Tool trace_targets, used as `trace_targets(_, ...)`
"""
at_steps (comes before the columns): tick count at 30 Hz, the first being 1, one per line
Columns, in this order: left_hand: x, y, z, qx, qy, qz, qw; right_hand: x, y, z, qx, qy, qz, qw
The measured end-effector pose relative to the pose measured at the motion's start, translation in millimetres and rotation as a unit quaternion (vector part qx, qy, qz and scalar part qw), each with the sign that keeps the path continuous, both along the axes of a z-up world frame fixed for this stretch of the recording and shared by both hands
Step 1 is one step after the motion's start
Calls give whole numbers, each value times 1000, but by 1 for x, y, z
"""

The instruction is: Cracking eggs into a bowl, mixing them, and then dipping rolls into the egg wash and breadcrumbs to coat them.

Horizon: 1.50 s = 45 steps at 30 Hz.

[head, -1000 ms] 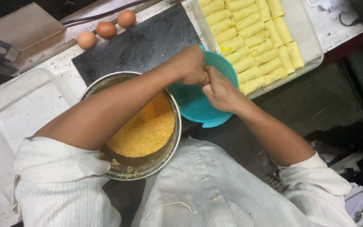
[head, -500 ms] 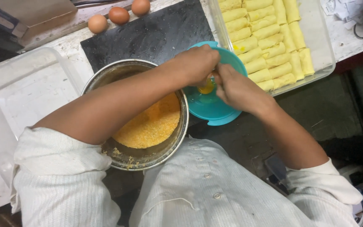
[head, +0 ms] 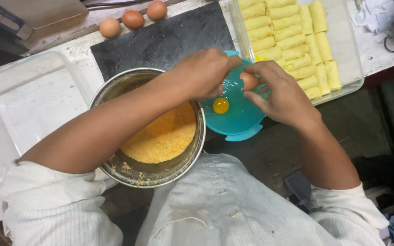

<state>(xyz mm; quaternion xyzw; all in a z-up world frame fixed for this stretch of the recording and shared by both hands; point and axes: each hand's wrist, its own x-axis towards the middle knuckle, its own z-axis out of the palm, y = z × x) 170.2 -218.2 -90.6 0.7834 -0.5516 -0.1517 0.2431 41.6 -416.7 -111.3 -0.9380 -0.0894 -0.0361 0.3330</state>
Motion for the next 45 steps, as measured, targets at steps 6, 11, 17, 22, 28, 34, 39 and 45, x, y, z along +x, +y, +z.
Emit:
trace_targets(6, 2, 7, -8, -2, 127, 56, 990, 7, -18, -25, 178, 95, -45, 978)
trace_targets(11, 13, 17, 8, -13, 184, 94, 978, 12, -31, -41, 337, 149, -66, 927)
trace_targets(17, 16, 22, 23, -110, 211, 140, 961, 40, -18, -35, 389, 165, -23, 906)
trace_targets(22, 19, 15, 2, -161, 143, 182, 960, 74, -1, -42, 377, 149, 25, 914)
trace_targets(28, 48, 25, -9, -129, 145, 260, 946, 130, 26, -25, 322, 145, 78, 932)
trace_targets(34, 99, 61, -7, 12, 52, 394, 917, 244, 32, -55, 7, 35, 89, 995)
trace_targets(39, 65, 104, 25, 20, 61, 461, 885, 297, 43, -93, -116, 66, 166, 977)
trace_targets(45, 4, 151, 45, 18, 57, 444, 894, 303, 69, -78, -215, -25, 216, 952)
